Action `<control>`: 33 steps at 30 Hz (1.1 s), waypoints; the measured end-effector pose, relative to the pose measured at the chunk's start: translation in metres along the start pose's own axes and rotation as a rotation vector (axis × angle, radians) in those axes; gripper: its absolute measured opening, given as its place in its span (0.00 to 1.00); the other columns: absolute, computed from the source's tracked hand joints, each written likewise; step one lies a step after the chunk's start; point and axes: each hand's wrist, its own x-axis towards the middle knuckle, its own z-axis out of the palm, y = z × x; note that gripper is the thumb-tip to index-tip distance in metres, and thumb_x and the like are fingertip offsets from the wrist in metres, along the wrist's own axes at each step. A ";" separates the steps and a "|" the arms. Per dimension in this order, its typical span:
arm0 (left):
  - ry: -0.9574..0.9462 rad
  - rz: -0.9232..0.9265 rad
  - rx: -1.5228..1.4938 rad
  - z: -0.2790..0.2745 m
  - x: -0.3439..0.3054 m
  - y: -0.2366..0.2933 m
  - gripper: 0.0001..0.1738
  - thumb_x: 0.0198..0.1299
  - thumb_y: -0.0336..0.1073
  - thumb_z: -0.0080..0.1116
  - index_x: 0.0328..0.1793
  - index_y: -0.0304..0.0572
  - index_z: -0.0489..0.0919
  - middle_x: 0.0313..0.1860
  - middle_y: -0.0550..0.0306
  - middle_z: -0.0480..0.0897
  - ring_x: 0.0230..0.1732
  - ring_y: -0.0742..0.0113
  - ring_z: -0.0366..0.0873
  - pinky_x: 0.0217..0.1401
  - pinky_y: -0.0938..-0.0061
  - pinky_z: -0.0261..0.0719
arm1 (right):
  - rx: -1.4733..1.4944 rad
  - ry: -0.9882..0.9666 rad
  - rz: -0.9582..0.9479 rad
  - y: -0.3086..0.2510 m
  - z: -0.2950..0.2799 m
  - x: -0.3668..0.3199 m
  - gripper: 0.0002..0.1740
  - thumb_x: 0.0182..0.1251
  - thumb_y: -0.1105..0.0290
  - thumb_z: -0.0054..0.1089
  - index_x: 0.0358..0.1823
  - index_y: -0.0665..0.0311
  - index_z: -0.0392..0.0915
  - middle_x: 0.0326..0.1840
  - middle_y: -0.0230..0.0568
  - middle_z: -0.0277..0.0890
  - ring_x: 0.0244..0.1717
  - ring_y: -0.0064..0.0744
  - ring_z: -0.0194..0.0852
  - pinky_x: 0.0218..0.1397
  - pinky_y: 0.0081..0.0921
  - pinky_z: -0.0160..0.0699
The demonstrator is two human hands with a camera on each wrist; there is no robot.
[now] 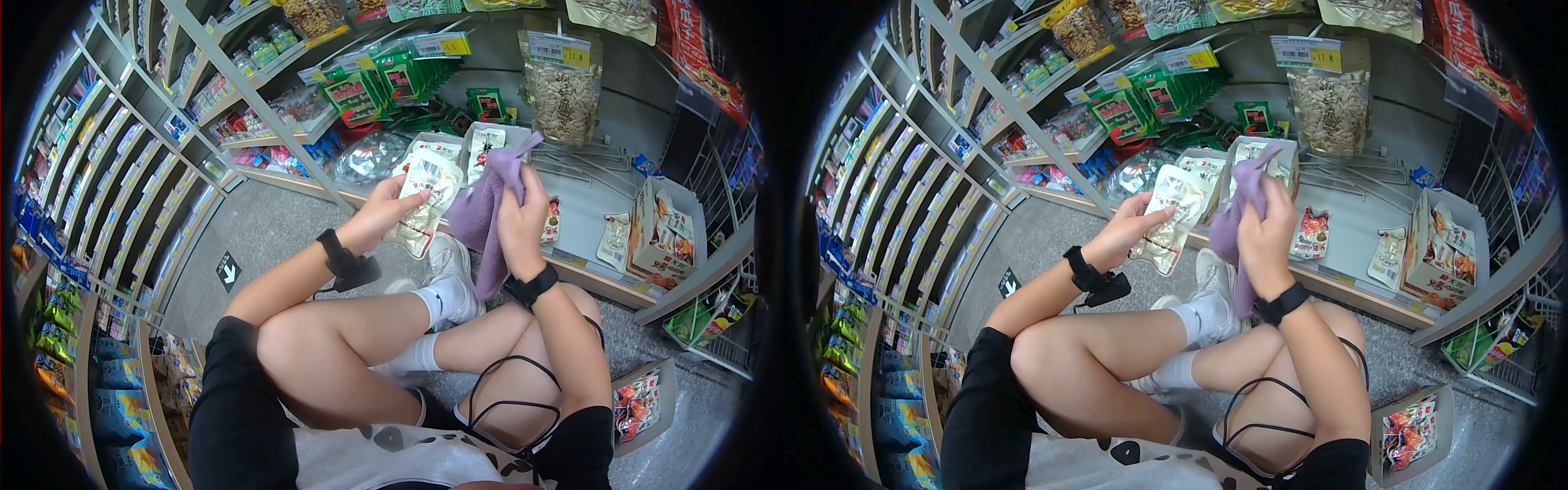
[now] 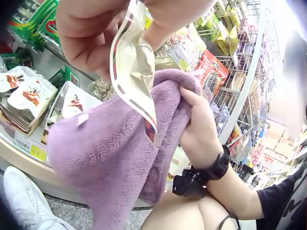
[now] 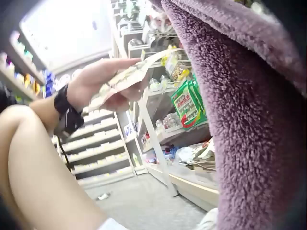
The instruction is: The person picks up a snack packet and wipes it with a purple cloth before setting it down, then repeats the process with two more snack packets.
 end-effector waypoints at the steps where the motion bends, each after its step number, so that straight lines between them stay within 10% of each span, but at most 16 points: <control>1: -0.011 0.004 -0.002 -0.002 0.002 -0.001 0.17 0.65 0.33 0.54 0.57 0.34 0.71 0.49 0.56 0.80 0.46 0.74 0.79 0.48 0.77 0.79 | -0.018 -0.042 -0.115 -0.004 0.002 -0.002 0.24 0.49 0.84 0.44 0.50 0.69 0.75 0.39 0.48 0.75 0.41 0.48 0.76 0.47 0.31 0.73; 3: -0.030 0.005 -0.010 -0.003 0.003 -0.003 0.17 0.65 0.34 0.53 0.57 0.34 0.71 0.48 0.56 0.80 0.45 0.74 0.79 0.48 0.78 0.78 | -0.052 -0.132 -0.339 -0.013 0.011 -0.011 0.28 0.45 0.84 0.46 0.53 0.68 0.73 0.39 0.48 0.73 0.40 0.51 0.74 0.45 0.33 0.74; 9: 0.121 0.223 -0.036 -0.003 -0.001 0.000 0.16 0.66 0.34 0.51 0.57 0.34 0.72 0.47 0.56 0.81 0.44 0.74 0.79 0.47 0.78 0.78 | -0.367 -0.700 -0.220 -0.017 0.017 -0.028 0.30 0.45 0.81 0.50 0.56 0.65 0.72 0.38 0.46 0.74 0.36 0.51 0.76 0.37 0.41 0.77; 33: -0.103 0.325 0.027 0.031 0.003 -0.044 0.15 0.65 0.33 0.54 0.56 0.35 0.72 0.47 0.60 0.79 0.45 0.78 0.75 0.49 0.78 0.75 | -0.538 -0.315 -0.003 -0.078 -0.002 0.023 0.16 0.48 0.72 0.50 0.40 0.63 0.80 0.31 0.55 0.78 0.36 0.56 0.77 0.41 0.48 0.74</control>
